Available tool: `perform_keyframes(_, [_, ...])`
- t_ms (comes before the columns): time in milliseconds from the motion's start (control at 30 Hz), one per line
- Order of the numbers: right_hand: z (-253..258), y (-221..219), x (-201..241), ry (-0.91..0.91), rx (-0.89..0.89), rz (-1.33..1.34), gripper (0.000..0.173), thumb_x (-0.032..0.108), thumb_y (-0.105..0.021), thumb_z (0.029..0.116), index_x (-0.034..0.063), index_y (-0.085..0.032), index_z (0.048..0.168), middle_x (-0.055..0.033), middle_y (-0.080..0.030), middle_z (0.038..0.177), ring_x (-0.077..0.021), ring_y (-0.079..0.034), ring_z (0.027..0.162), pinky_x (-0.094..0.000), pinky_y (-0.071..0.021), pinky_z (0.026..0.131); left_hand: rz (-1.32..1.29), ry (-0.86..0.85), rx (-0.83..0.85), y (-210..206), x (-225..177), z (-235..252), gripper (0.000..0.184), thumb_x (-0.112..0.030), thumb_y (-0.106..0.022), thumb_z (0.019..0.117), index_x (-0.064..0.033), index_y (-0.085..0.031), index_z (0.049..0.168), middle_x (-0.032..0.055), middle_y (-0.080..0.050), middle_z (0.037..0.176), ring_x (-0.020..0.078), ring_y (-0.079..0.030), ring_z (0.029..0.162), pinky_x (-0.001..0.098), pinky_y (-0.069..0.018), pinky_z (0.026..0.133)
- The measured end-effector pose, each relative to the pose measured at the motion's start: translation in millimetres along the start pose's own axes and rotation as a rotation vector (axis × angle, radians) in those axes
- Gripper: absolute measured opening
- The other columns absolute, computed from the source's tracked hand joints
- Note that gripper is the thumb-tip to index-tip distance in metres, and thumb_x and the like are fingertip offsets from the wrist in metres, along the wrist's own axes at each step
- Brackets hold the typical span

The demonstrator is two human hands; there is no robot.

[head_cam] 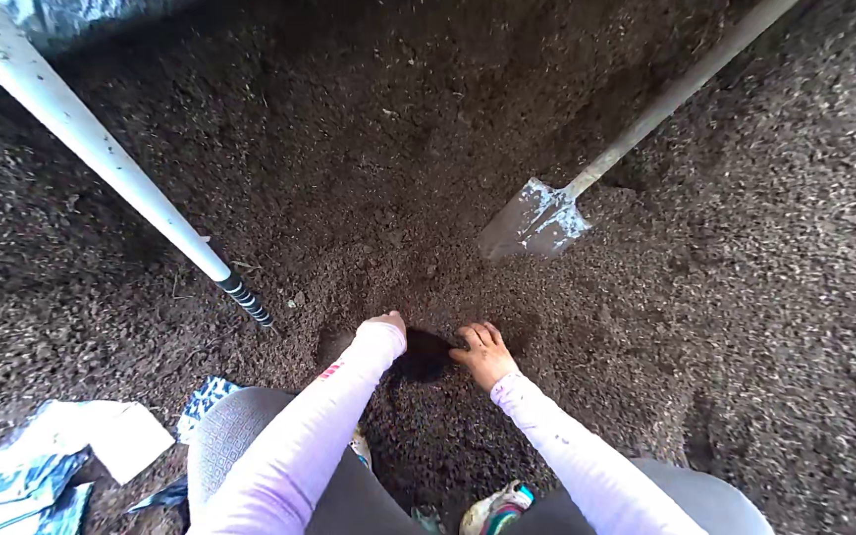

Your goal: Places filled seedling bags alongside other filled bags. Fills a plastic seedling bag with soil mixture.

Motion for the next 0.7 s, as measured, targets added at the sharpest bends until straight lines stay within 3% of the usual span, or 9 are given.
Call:
perform_keyframes(133, [0, -1, 12, 0.038, 0.043, 0.005, 0.037, 0.002, -0.05, 0.1019, 0.0168, -0.072, 0.128, -0.0213, -0.051, 0.152, -0.0419, -0.038, 0.148, -0.0641, -0.0231, 0.121, 0.036, -0.259, -0.125, -13, -29, 17, 0.08, -0.031, -0.078, 0.0896, -0.0186, -0.04, 0.158, 0.0218, -0.037, 0.161, 0.0496, -0.03, 0.149, 0.0766, -0.0337, 0.107])
perform_keyframes(200, [-3, 1, 15, 0.015, 0.049, -0.001, 0.037, 0.002, -0.051, 0.1017, 0.0174, -0.072, 0.127, -0.0216, -0.051, 0.151, -0.0423, -0.039, 0.147, -0.0647, -0.0255, 0.119, 0.143, -0.461, -0.132, -23, -42, 35, 0.053, -0.017, -0.068, 0.0974, -0.0208, -0.055, 0.149, 0.0191, -0.049, 0.154, 0.046, -0.04, 0.144, 0.0729, -0.0353, 0.107])
perform_keyframes(267, [-10, 5, 11, -0.039, 0.085, 0.0, 0.035, 0.008, -0.05, 0.1044, 0.0196, -0.071, 0.13, -0.0211, -0.049, 0.153, -0.0419, -0.037, 0.148, -0.0644, -0.0252, 0.119, 0.245, -0.628, -0.104, -32, -48, 39, 0.039, -0.011, -0.051, 0.1063, -0.0196, -0.058, 0.144, 0.0175, -0.061, 0.141, 0.0429, -0.058, 0.13, 0.0678, -0.047, 0.1])
perform_keyframes(333, [-22, 13, 13, -0.037, 0.001, 0.038, 0.029, 0.018, -0.051, 0.1062, 0.0173, -0.072, 0.126, -0.0206, -0.053, 0.149, -0.0414, -0.043, 0.144, -0.0611, -0.0307, 0.118, 0.206, -0.71, -0.081, -28, -50, 24, 0.039, -0.012, -0.042, 0.1097, -0.0165, -0.054, 0.146, 0.0207, -0.063, 0.137, 0.0448, -0.062, 0.124, 0.0677, -0.0486, 0.098])
perform_keyframes(400, [-37, 17, 32, 0.079, -0.291, 0.167, 0.022, 0.019, -0.06, 0.1018, 0.0097, -0.077, 0.111, -0.0188, -0.068, 0.127, -0.0383, -0.062, 0.125, -0.052, -0.0489, 0.108, 0.142, -0.721, -0.054, -24, -48, 6, 0.038, -0.015, -0.041, 0.1109, -0.0161, -0.054, 0.146, 0.0218, -0.064, 0.136, 0.0457, -0.062, 0.124, 0.068, -0.0477, 0.097])
perform_keyframes(467, [-47, 12, 59, 0.049, -0.283, 0.341, 0.023, 0.013, -0.057, 0.1021, 0.0014, -0.075, 0.111, -0.0169, -0.071, 0.124, -0.0321, -0.065, 0.122, -0.0415, -0.0507, 0.108, 0.1, -0.708, -0.038, -29, -46, -3, 0.036, -0.019, -0.038, 0.1121, -0.0151, -0.054, 0.145, 0.0223, -0.064, 0.134, 0.0458, -0.062, 0.123, 0.0677, -0.048, 0.097])
perform_keyframes(533, [-44, 0, 75, -0.18, 0.035, 0.433, 0.037, 0.015, -0.046, 0.1078, -0.0037, -0.062, 0.135, -0.0197, -0.057, 0.147, -0.0296, -0.051, 0.14, -0.0391, -0.0385, 0.119, 0.07, -0.683, -0.029, -37, -42, -8, 0.037, -0.021, -0.036, 0.1128, -0.0152, -0.054, 0.145, 0.0219, -0.064, 0.134, 0.045, -0.063, 0.123, 0.0671, -0.0482, 0.097])
perform_keyframes(600, [-38, -19, 79, -0.329, 0.204, 0.466, 0.059, 0.027, -0.05, 0.1078, -0.003, -0.035, 0.157, -0.0225, -0.033, 0.164, -0.0309, -0.035, 0.152, -0.0414, -0.0296, 0.125, 0.06, -0.675, -0.017, -47, -36, -10, 0.038, -0.024, -0.033, 0.1139, -0.0152, -0.053, 0.145, 0.0223, -0.065, 0.132, 0.0451, -0.063, 0.121, 0.0668, -0.0488, 0.096])
perform_keyframes(700, [-34, -50, 85, -0.35, 0.272, 0.418, 0.087, 0.052, -0.058, 0.1006, -0.0038, -0.027, 0.159, -0.0265, -0.026, 0.165, -0.0365, -0.027, 0.155, -0.0463, -0.0289, 0.125, 0.081, -0.711, 0.045, -66, -35, -19, 0.039, -0.019, -0.035, 0.1129, -0.016, -0.051, 0.148, 0.0235, -0.065, 0.131, 0.0465, -0.064, 0.118, 0.067, -0.0496, 0.094])
Point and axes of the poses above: each hand's wrist, its own z-axis towards the middle knuckle, its own y-axis out of the back of the hand, x = y × z, the point moved 5 cm from there along z, towards the middle knuckle
